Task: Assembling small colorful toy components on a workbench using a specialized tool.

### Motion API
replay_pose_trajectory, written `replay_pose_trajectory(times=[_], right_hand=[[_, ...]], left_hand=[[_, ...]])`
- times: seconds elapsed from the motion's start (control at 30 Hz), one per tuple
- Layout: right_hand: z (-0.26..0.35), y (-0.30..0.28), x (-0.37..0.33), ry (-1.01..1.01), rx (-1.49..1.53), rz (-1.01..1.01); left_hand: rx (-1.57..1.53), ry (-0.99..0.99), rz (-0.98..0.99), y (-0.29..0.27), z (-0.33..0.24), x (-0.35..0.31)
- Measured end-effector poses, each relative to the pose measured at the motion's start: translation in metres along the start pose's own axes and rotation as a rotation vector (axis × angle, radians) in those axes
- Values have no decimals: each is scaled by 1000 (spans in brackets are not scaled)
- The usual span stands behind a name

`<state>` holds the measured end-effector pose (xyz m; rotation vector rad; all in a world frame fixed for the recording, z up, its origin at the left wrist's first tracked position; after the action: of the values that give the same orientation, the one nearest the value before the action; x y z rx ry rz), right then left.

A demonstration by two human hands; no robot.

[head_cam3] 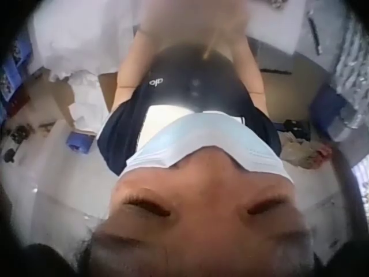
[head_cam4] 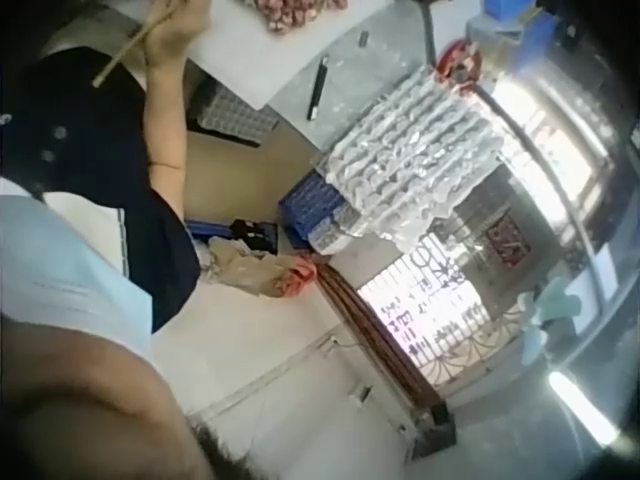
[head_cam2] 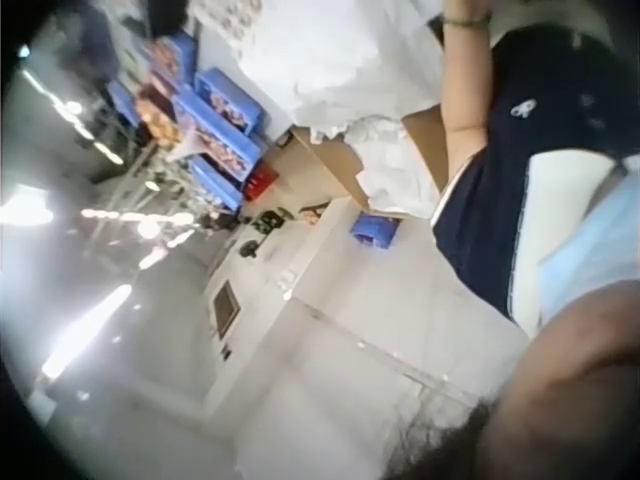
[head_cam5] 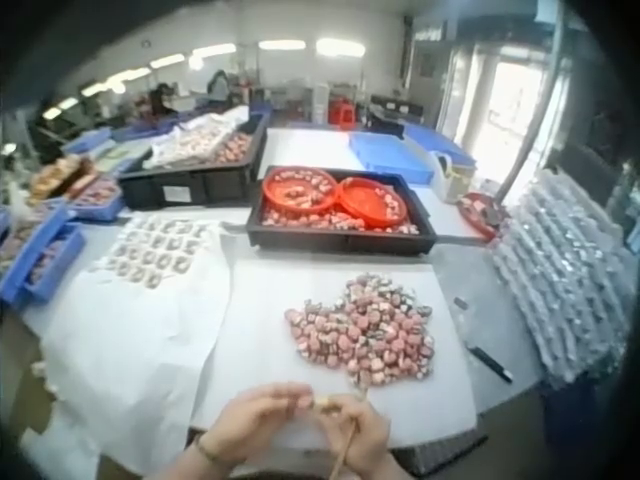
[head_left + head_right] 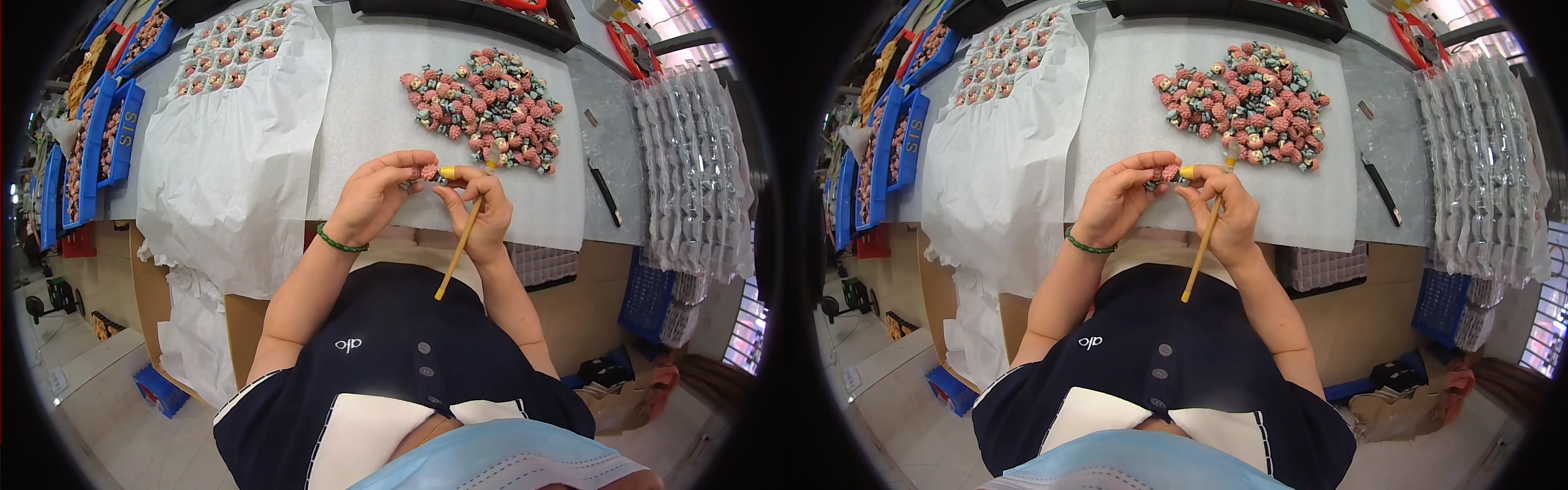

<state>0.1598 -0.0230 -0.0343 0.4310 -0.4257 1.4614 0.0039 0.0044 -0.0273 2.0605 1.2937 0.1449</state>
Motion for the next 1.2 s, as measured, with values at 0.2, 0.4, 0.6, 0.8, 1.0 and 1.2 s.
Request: replay_pose_trajectory(times=[0.2,0.4,0.6,0.8,1.0,1.2], right_hand=[[0,1,1,3,2,15],[1,5,4,97,75,5],[-1,13,13,291,401,-1],[19,28,11,374,405,-158],[30,30,7,263,183,-60],[28,23,7,204,39,-10]], left_hand=[[73,124,-122,6,-7,-3],[437,355,-129,9,-3,-1],[669,427,-243,6,-3,-5],[856,472,-220,19,-14,-23],[1088,584,-284,7,-64,-38],[1567,772,-875,-69,-166,-11]])
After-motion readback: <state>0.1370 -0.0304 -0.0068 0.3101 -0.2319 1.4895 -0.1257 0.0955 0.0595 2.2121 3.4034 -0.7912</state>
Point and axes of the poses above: each hand's wrist, its own x-axis towards the middle knuckle, its own y-axis out of the palm, z = x × y, the point moved 1 cm from there along x, towards the middle knuckle, and after that the axes turned 12 degrees about x, right-handed, at the moved point
